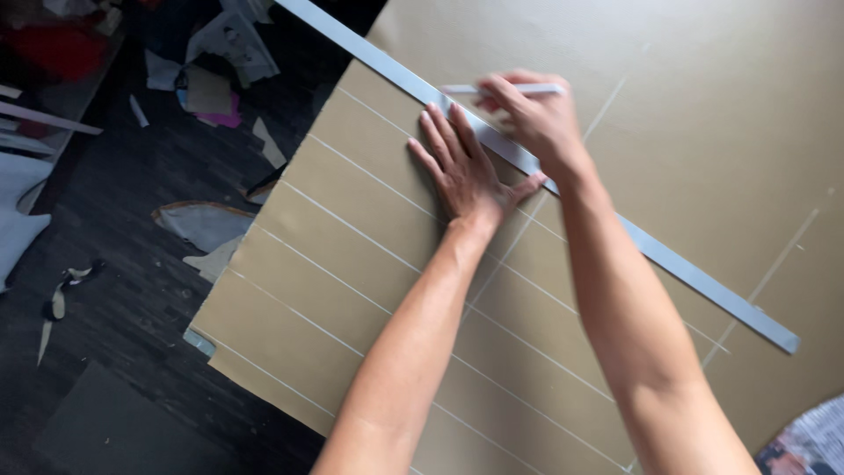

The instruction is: The person uses a flexible measuring tape and a white chalk pencil to mark measurements on a newspaper pattern and a large brown paper sheet. They draw straight lines using a ruler and continue marking the paper with the tape measure.

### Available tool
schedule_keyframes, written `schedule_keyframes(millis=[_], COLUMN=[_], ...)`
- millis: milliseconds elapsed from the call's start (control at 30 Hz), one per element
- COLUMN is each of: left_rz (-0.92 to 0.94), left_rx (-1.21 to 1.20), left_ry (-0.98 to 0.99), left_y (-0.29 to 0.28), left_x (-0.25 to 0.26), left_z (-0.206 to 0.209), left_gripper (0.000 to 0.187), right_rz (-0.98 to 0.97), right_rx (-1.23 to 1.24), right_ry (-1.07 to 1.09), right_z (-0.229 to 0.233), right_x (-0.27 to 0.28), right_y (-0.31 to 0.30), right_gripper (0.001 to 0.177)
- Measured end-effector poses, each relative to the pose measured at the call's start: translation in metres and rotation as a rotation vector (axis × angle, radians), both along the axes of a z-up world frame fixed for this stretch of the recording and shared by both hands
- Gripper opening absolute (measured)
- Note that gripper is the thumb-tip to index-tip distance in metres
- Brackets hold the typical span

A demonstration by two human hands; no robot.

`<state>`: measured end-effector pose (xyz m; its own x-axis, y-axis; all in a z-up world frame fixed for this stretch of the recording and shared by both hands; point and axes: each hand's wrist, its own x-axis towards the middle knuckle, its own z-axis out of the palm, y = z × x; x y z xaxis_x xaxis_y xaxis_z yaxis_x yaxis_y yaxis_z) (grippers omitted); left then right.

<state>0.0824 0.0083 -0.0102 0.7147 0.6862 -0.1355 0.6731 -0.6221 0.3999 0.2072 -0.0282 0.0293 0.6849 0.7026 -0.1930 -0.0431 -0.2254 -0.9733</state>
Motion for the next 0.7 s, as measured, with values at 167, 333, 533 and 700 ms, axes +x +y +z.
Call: schedule_keyframes(millis=[167, 333, 533, 700], left_rz=[0.098, 0.006, -0.024, -0.027], left_rx=[0.574, 0.074, 0.012, -0.025], left_ry=[0.011, -0.222, -0.106, -0.025], left_y=[-0.001, -0.006, 0.001, 0.001], left_x=[0.007, -0.001, -0.002, -0.001], left_z=[-0.027, -0.018, 0.008, 0.018], left_gripper=[0.142, 0.149, 0.162, 0.162], right_rz=[0.012, 0.044, 0.085, -0.033], right_rx=[0.134, 0.032, -0.269, -0.617], right_ry=[0.042, 0.137, -0.088, -0.220], right_z=[-0.038, -0.020, 0.032, 0.098], right_x=[-0.001, 0.011, 0.025, 0.003], right_y=[0.127, 0.090, -0.130, -0.340], right_gripper=[0.030, 0.033, 0.028, 0.026])
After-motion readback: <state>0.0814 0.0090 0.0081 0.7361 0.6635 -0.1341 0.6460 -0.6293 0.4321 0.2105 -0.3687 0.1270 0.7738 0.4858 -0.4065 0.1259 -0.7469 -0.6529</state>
